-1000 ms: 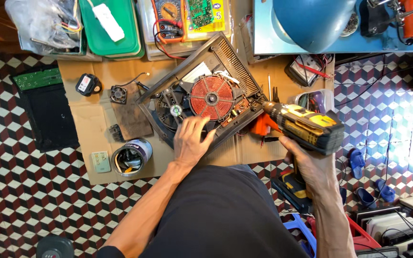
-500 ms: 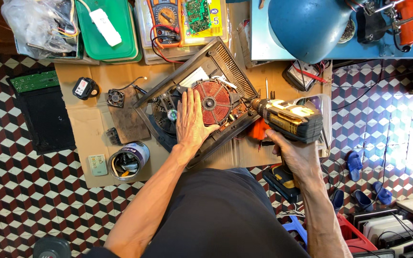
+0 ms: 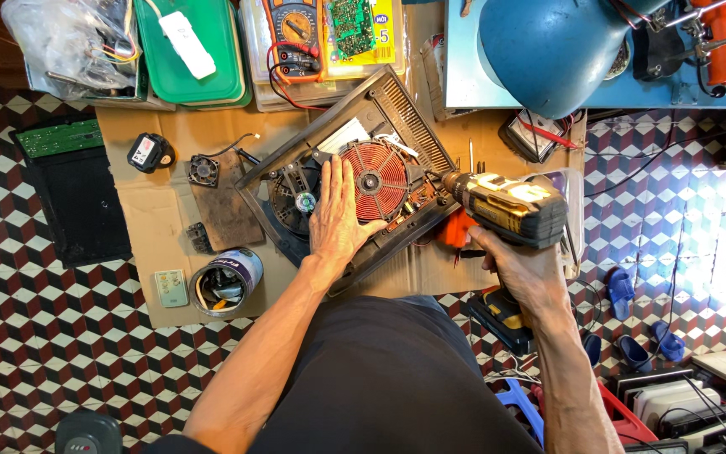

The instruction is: The person removes the back cover of a black electronic device and uses a cordless drill to unscrew and remove internal components, including a fan and a heatsink. The removed parts are placed on the workbench.

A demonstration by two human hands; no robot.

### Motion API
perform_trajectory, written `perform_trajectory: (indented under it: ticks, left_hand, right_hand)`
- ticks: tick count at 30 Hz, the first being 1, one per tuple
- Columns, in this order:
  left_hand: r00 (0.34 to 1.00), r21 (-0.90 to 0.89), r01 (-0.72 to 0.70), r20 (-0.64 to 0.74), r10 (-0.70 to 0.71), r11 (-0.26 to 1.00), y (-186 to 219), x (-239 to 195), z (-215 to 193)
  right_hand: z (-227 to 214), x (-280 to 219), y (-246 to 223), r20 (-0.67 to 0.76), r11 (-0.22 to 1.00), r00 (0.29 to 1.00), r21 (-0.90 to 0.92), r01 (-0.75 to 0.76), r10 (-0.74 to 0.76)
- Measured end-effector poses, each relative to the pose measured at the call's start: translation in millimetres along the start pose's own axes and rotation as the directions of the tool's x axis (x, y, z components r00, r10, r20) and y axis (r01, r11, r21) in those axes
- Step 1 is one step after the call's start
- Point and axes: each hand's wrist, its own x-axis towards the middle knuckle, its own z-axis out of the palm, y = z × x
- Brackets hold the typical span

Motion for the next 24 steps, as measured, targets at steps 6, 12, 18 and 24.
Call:
perform_trajectory:
  ticks: [6,12,18,24]
  left_hand:
    - [0.998,0.021,-0.06,-0.034,0.061,0.998,-5,-2,-5]
    - [0.988,0.007,-0.124,-0.09,0.124,0.992,-7,-6,-8]
    - [0.989,-0.018,-0.117,-0.093,0.115,0.993,-5,-7,-12]
    - [0.934,0.066,-0.216,-0.278,0.226,0.974,22,7,6]
  right_hand:
    - [-5,18,-20,0.05,0.929,0.998,-0.369,-0.026,0.047]
    - [-7,39,-38,0.179,0.916,0.98,-0.37,0.154,-0.092]
    - [-3,35,-44,0.166,0.897,0.984,-0.423,0.127,-0.061]
    - [-2,28,-47,0.146,0.864,0.989,-0.497,0.077,-0.005]
